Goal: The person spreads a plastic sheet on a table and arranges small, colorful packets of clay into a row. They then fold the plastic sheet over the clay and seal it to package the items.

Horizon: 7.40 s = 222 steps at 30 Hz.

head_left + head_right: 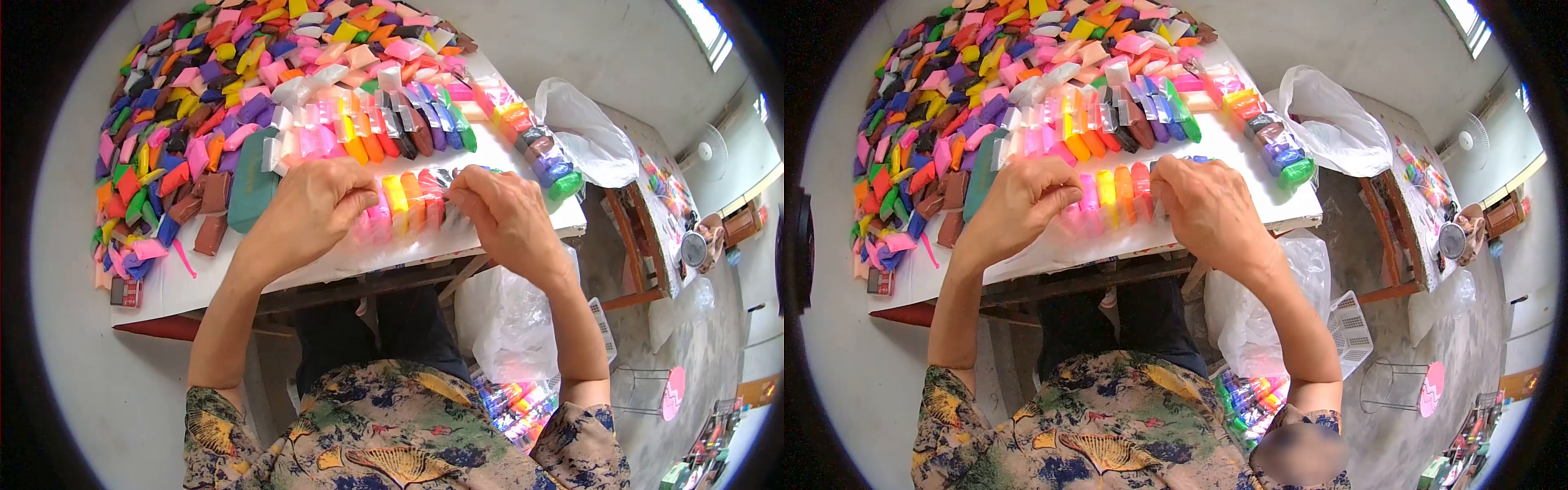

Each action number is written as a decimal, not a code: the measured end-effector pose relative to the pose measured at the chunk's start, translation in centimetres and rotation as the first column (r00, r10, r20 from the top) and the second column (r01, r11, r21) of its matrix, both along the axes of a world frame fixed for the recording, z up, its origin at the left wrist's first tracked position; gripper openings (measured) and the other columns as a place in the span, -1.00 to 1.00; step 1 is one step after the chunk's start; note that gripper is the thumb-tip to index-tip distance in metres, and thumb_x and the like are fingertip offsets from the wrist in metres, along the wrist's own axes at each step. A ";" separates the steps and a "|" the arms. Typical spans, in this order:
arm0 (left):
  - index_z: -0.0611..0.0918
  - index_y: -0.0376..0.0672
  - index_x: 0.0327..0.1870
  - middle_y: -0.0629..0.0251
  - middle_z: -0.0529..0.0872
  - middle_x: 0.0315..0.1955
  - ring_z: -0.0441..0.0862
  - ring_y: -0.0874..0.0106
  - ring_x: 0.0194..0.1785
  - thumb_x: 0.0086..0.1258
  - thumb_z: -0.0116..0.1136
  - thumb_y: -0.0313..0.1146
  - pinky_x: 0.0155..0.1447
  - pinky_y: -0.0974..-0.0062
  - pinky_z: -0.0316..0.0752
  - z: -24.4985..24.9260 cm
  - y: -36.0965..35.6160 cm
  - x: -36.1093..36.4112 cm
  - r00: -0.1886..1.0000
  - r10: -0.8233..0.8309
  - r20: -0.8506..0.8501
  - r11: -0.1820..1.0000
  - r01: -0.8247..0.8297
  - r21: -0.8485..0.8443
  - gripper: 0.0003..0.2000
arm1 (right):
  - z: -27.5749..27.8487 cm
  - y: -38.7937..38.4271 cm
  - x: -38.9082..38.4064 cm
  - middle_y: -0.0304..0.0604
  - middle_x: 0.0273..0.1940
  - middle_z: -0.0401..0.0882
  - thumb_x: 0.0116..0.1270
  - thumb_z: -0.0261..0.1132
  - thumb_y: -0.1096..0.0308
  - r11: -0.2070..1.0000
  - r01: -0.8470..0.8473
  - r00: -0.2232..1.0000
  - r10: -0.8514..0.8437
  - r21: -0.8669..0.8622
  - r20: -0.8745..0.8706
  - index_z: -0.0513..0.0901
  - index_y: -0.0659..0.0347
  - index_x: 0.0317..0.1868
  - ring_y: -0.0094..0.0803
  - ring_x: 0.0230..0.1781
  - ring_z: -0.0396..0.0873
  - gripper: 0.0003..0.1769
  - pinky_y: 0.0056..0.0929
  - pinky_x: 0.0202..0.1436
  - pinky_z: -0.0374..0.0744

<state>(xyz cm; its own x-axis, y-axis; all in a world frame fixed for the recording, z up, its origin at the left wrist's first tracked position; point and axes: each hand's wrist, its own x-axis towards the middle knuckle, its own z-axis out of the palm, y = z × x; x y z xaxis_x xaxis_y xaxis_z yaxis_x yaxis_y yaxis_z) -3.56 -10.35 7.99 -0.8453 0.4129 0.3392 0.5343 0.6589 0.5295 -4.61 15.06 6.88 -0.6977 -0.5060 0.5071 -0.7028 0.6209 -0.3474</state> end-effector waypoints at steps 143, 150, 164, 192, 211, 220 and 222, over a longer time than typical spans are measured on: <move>0.47 -0.36 -0.21 0.00 0.54 -0.28 0.52 0.06 -0.11 0.26 -0.04 -0.62 0.05 0.18 0.41 -4.6 7.3 -2.2 0.975 0.195 -0.109 0.940 -0.154 0.304 -0.89 | -1.7 8.7 -11.0 0.11 0.04 0.65 0.03 0.39 0.11 0.747 0.602 0.762 -0.643 0.283 0.075 0.51 0.30 0.24 0.01 0.10 0.60 -0.25 -0.14 0.21 0.51; 0.47 -0.35 -0.20 0.00 0.54 -0.27 0.52 0.05 -0.10 0.26 -0.05 -0.61 0.07 0.18 0.40 -4.7 7.3 -2.4 0.977 0.197 -0.087 0.940 -0.163 0.299 -0.88 | -2.1 7.8 -12.7 0.14 -0.11 0.66 0.04 0.33 0.21 0.818 0.538 0.831 -0.555 0.202 0.031 0.54 0.32 0.02 0.05 0.00 0.63 -0.47 -0.07 0.11 0.53; 0.54 -0.37 -0.05 -0.13 0.61 -0.10 0.57 -0.03 0.04 0.31 -0.04 -0.56 0.15 0.12 0.43 -3.7 7.7 -1.6 0.932 0.134 -0.337 0.986 -0.092 0.139 -0.77 | 1.1 2.2 -5.0 0.03 -0.12 0.68 0.30 0.29 0.51 0.962 0.180 0.967 -0.211 -0.207 -0.139 0.65 0.32 0.05 -0.12 -0.15 0.70 -0.70 -0.23 -0.05 0.61; 0.62 -0.31 0.02 0.00 0.52 0.21 0.42 0.07 0.23 0.31 0.17 -0.45 0.34 0.17 0.29 -7.6 -1.5 8.9 0.790 0.604 -0.108 0.765 -0.536 0.357 -0.72 | -0.4 -9.8 -3.0 -0.08 -0.13 0.64 0.15 0.38 0.46 0.857 -0.421 0.779 0.510 -0.298 0.364 0.59 0.30 -0.22 -0.24 -0.07 0.63 -0.80 -0.27 0.07 0.56; 0.52 -0.35 0.21 0.00 0.53 0.21 0.44 0.09 0.24 0.26 0.37 -0.07 0.32 0.10 0.22 -7.5 1.6 6.3 0.633 0.721 -0.284 0.683 -0.719 0.131 -0.38 | -1.0 -10.0 -3.9 -0.02 -0.05 0.67 0.14 0.33 0.46 0.857 -0.426 0.784 0.509 -0.290 0.354 0.56 0.31 -0.29 -0.16 -0.02 0.64 -0.85 -0.25 0.14 0.54; 0.49 -0.38 0.24 -0.03 0.49 0.23 0.44 0.08 0.27 0.30 0.33 0.00 0.30 0.11 0.24 -7.7 0.8 5.6 0.747 0.655 -0.110 0.742 -0.610 0.277 -0.33 | -1.0 -9.9 -4.0 0.00 -0.05 0.68 0.15 0.32 0.44 0.864 -0.419 0.791 0.499 -0.280 0.354 0.55 0.33 -0.29 -0.16 -0.03 0.64 -0.83 -0.24 0.12 0.54; 0.50 -0.35 0.25 -0.03 0.49 0.23 0.44 0.09 0.28 0.30 0.33 -0.02 0.31 0.12 0.24 -7.4 0.6 5.3 0.763 0.643 -0.069 0.741 -0.597 0.308 -0.35 | -1.0 -9.9 -4.0 0.00 -0.05 0.68 0.15 0.32 0.43 0.862 -0.416 0.785 0.501 -0.290 0.364 0.55 0.33 -0.29 -0.16 -0.04 0.64 -0.83 -0.25 0.11 0.54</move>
<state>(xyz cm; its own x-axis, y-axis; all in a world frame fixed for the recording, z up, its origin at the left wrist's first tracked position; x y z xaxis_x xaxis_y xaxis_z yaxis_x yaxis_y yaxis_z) 1.78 -9.79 0.55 -0.8068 -0.3032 0.5072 0.1461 0.7293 0.6684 -8.66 5.15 5.90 -0.5698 -0.7474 0.3417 -0.6507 0.1564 -0.7430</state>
